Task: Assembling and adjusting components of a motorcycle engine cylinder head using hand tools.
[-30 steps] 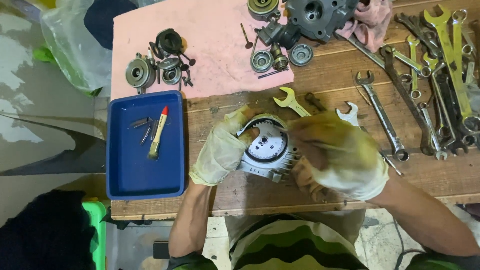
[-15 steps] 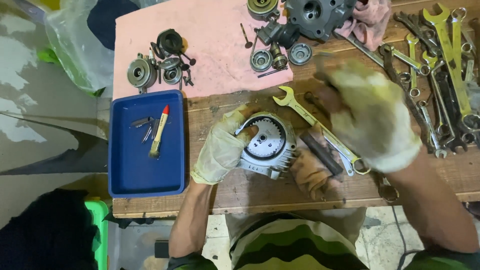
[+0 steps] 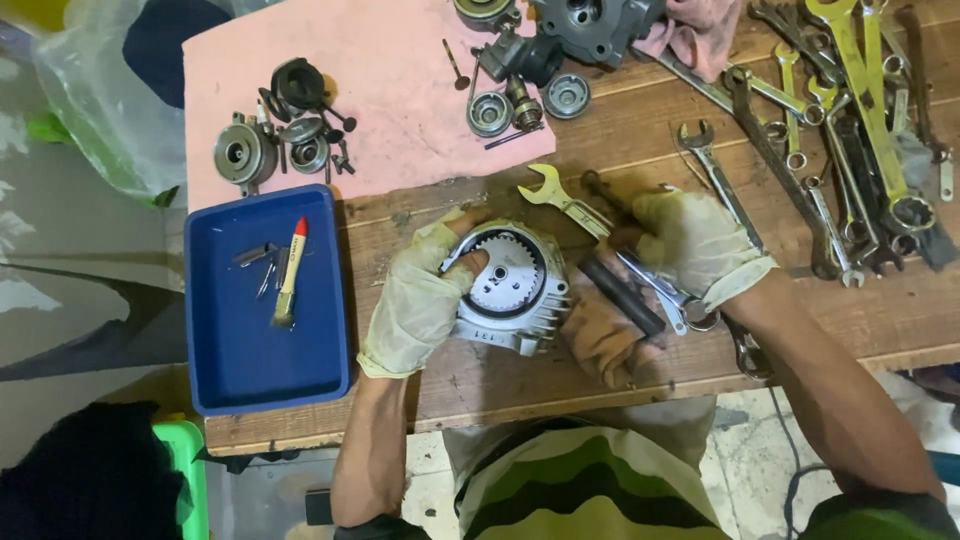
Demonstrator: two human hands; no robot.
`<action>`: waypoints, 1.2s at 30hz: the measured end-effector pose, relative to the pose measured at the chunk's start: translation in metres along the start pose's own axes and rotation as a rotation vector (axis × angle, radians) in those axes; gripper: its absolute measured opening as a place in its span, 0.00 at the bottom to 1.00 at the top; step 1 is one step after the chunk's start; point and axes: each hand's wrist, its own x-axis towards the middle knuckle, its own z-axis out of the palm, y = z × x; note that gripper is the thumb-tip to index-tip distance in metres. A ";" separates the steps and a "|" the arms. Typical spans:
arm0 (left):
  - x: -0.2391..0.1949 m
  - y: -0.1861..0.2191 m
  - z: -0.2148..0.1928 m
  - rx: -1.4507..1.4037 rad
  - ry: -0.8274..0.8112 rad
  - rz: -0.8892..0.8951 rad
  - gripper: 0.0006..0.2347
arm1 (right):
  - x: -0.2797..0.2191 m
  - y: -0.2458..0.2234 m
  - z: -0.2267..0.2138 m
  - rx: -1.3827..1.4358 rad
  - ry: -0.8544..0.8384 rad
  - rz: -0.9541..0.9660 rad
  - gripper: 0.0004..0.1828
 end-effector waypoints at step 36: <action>-0.001 0.003 -0.010 -0.043 -0.094 0.221 0.18 | -0.074 -0.114 -0.104 1.226 0.252 -0.730 0.03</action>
